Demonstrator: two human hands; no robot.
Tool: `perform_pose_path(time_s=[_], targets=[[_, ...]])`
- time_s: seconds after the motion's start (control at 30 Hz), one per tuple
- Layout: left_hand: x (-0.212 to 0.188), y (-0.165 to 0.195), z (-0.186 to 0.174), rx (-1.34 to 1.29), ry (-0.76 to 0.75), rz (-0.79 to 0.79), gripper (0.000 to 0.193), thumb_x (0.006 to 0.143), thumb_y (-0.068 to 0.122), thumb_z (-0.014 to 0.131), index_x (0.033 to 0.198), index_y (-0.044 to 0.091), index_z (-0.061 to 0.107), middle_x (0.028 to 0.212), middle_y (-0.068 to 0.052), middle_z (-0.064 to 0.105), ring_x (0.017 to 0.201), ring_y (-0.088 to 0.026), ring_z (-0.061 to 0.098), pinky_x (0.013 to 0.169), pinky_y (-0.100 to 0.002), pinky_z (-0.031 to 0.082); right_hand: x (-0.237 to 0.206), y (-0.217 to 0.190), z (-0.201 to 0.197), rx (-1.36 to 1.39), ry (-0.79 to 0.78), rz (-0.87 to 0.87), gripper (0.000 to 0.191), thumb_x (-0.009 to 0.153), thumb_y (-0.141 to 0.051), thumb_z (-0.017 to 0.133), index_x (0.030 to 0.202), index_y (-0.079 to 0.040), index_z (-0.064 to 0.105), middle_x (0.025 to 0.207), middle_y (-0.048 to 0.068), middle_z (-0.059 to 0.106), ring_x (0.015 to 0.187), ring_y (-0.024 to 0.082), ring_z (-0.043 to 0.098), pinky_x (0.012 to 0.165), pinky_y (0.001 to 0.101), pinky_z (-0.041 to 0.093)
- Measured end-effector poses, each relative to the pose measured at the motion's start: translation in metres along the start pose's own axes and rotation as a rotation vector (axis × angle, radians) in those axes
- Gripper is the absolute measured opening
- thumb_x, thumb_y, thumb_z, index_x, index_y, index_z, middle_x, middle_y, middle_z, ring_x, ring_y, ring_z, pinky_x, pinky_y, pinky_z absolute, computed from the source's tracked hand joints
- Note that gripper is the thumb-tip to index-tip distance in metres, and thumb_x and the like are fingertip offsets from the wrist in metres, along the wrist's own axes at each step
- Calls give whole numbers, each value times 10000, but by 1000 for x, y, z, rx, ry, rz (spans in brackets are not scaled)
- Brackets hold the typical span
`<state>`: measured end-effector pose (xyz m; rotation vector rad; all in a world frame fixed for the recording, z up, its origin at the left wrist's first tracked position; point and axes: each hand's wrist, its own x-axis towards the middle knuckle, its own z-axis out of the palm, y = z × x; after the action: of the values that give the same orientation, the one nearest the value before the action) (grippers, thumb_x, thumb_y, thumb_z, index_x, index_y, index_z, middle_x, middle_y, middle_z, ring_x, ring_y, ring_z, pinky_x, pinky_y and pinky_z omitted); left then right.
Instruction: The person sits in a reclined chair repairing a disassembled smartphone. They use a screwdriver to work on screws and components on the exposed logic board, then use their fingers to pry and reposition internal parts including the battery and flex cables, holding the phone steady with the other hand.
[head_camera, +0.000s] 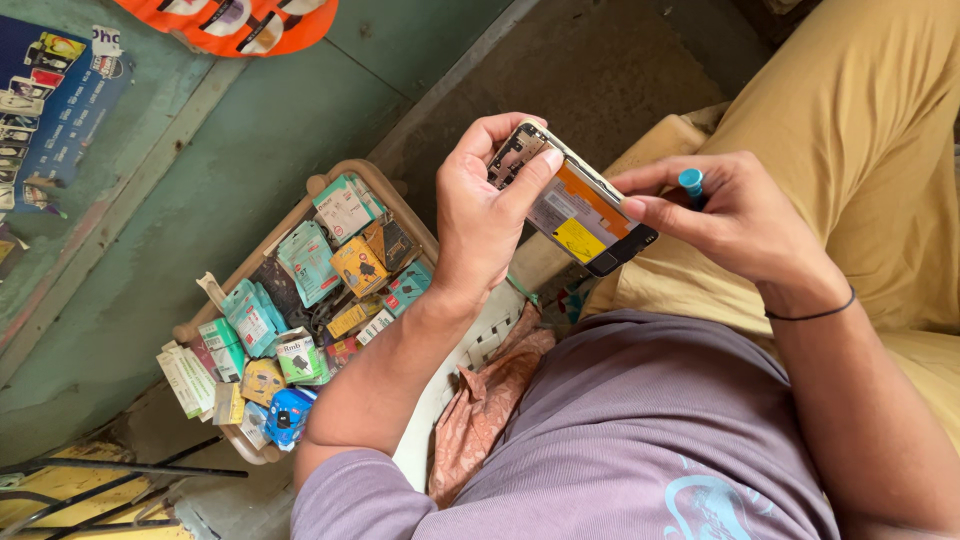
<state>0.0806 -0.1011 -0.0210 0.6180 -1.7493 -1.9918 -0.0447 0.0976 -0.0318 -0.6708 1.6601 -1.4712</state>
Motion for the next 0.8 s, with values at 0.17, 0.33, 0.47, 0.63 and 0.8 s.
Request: perform_pose_path(time_s=[0.17,0.33,0.47,0.63,0.8], targets=[[1,1,-1,-13,15,0,248,934,30,757,1160,1,660,1019,-19,688,925,-64,634,861,-232,547,-7,6,-5,-98,59,93,197,933,-109,775,1094,-1,807,826,18,705,759,61,570,658,247,460],[1,2,-2,-2,14,11,244,940,30,756,1161,0,659,1014,-17,685,924,-63,629,863,-232,545,-8,6,-3,-78,43,43,202,922,-115,751,1096,-19,788,836,-25,723,765,31,592,677,217,489],[0,2,-2,-13,11,10,242,941,31,753,1162,2,657,1013,-13,685,923,-59,630,863,-233,550,-10,2,-3,-90,40,76,218,913,-126,757,1103,-26,794,811,-28,702,743,32,564,650,219,462],[-1,3,-1,4,9,12,241,942,28,754,1162,2,657,1012,-12,686,920,-57,630,859,-231,550,-13,-1,-3,-41,35,147,239,896,-125,766,1116,-37,797,815,-27,700,729,36,557,640,219,445],[-2,4,-1,16,12,18,240,943,28,754,1162,5,658,1016,-13,690,925,-59,634,864,-230,546,-13,-2,-5,-20,14,165,265,885,-127,766,1133,-41,796,834,-24,714,740,37,566,649,215,450]])
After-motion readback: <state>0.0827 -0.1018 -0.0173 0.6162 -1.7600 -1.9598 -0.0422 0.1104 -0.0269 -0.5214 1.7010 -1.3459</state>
